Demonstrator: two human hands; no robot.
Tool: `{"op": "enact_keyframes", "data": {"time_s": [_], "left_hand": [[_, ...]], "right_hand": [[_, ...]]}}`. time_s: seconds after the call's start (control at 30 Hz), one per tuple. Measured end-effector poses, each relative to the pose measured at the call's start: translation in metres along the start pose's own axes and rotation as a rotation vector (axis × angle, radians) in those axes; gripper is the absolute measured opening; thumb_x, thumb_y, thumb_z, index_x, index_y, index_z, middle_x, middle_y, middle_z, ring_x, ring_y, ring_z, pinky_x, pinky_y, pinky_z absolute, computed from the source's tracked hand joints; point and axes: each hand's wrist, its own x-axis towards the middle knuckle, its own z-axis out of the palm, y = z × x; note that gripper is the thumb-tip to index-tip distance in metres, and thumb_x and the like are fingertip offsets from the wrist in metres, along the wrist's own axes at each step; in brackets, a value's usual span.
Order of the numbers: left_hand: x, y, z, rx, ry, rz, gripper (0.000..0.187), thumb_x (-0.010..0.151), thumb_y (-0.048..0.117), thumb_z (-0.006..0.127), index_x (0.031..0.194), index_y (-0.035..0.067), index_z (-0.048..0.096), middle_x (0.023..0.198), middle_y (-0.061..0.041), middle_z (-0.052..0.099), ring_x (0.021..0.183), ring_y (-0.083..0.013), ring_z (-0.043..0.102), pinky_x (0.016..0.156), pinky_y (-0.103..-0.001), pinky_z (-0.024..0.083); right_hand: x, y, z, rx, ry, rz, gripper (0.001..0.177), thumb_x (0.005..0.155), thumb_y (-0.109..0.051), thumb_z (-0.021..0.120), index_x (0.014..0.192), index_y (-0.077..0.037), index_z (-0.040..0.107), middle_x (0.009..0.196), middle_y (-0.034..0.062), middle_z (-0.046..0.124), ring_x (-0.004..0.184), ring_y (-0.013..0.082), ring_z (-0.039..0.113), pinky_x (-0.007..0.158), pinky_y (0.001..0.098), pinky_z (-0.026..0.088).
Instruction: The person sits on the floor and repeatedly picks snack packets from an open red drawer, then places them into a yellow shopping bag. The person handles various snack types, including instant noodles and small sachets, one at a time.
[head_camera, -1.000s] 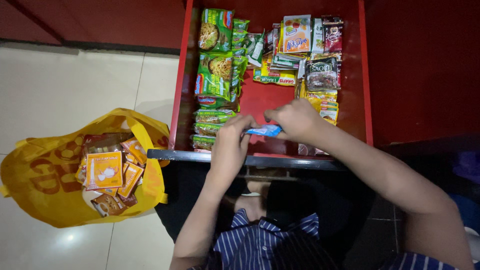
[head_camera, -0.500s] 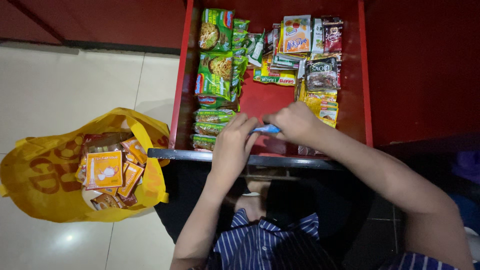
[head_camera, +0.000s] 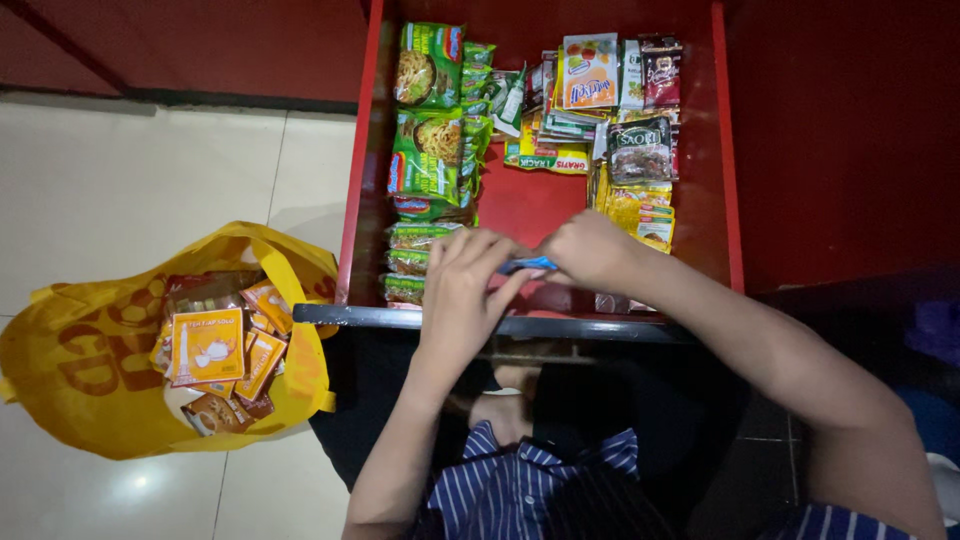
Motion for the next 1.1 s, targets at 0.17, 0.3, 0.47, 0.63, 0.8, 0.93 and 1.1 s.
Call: {"op": "enact_keyframes", "data": {"time_s": [0.17,0.3,0.47,0.63,0.8,0.93,1.1], "left_hand": [[-0.004,-0.006,0.004,-0.019,-0.128,-0.146,0.018,0.085,0.021,0.079,0.088,0.006,0.068,0.083,-0.007,0.068,0.081,-0.029,0.067,0.075,-0.041,0.047],[-0.005,-0.007,0.005,-0.09,-0.122,-0.196,0.017,0.085,0.02,0.079,0.089,0.007,0.069,0.082,-0.008,0.069,0.077,-0.0296,0.067,0.073,-0.04,0.05],[0.001,-0.007,0.005,-0.182,-0.147,-0.245,0.025,0.081,0.016,0.082,0.097,0.004,0.067,0.09,-0.012,0.069,0.088,-0.0327,0.067,0.074,-0.043,0.052],[-0.002,-0.006,0.009,-0.179,-0.135,-0.31,0.021,0.083,0.006,0.073,0.103,0.005,0.067,0.098,-0.014,0.07,0.095,-0.0344,0.068,0.08,-0.044,0.054],[-0.007,-0.009,0.013,-0.086,-0.17,-0.358,0.015,0.088,0.008,0.072,0.103,0.005,0.068,0.095,-0.018,0.07,0.093,-0.0395,0.067,0.077,-0.048,0.051],[-0.009,-0.011,0.014,-0.11,-0.179,-0.403,0.015,0.089,0.008,0.071,0.103,0.008,0.072,0.093,-0.018,0.072,0.089,-0.0384,0.069,0.075,-0.048,0.052],[-0.009,-0.011,0.012,-0.171,-0.122,-0.287,0.019,0.089,0.006,0.071,0.108,0.006,0.068,0.095,-0.017,0.071,0.09,-0.0378,0.069,0.076,-0.046,0.054]], "right_hand": [[0.001,-0.013,-0.028,0.136,-0.135,0.08,0.061,0.074,-0.067,0.077,0.067,-0.007,0.072,0.061,0.0172,0.068,0.06,0.0373,0.068,0.057,0.0481,0.055],[-0.001,-0.012,-0.031,0.204,-0.175,0.046,0.055,0.075,-0.063,0.078,0.068,-0.008,0.073,0.062,0.0166,0.068,0.062,0.0366,0.069,0.058,0.0472,0.056],[0.001,0.001,-0.015,0.125,-0.089,0.04,0.035,0.084,-0.047,0.074,0.078,-0.013,0.076,0.067,0.0163,0.069,0.064,0.0388,0.068,0.06,0.0499,0.055],[0.0,0.003,-0.014,0.152,-0.01,0.036,0.028,0.084,-0.043,0.071,0.087,-0.016,0.078,0.07,0.0179,0.069,0.064,0.0397,0.067,0.06,0.0528,0.053],[-0.002,0.0,-0.017,0.083,-0.146,0.108,0.056,0.087,-0.06,0.069,0.072,-0.006,0.072,0.067,0.0201,0.068,0.067,0.0394,0.068,0.065,0.0502,0.054],[0.002,0.0,-0.011,0.1,-0.114,0.084,0.048,0.089,-0.053,0.067,0.074,-0.008,0.073,0.068,0.0194,0.067,0.064,0.0406,0.067,0.061,0.0512,0.054],[-0.001,-0.008,-0.026,0.114,-0.053,0.08,0.043,0.088,-0.048,0.068,0.074,-0.008,0.073,0.068,0.0186,0.068,0.063,0.0408,0.067,0.06,0.0522,0.053]]}}
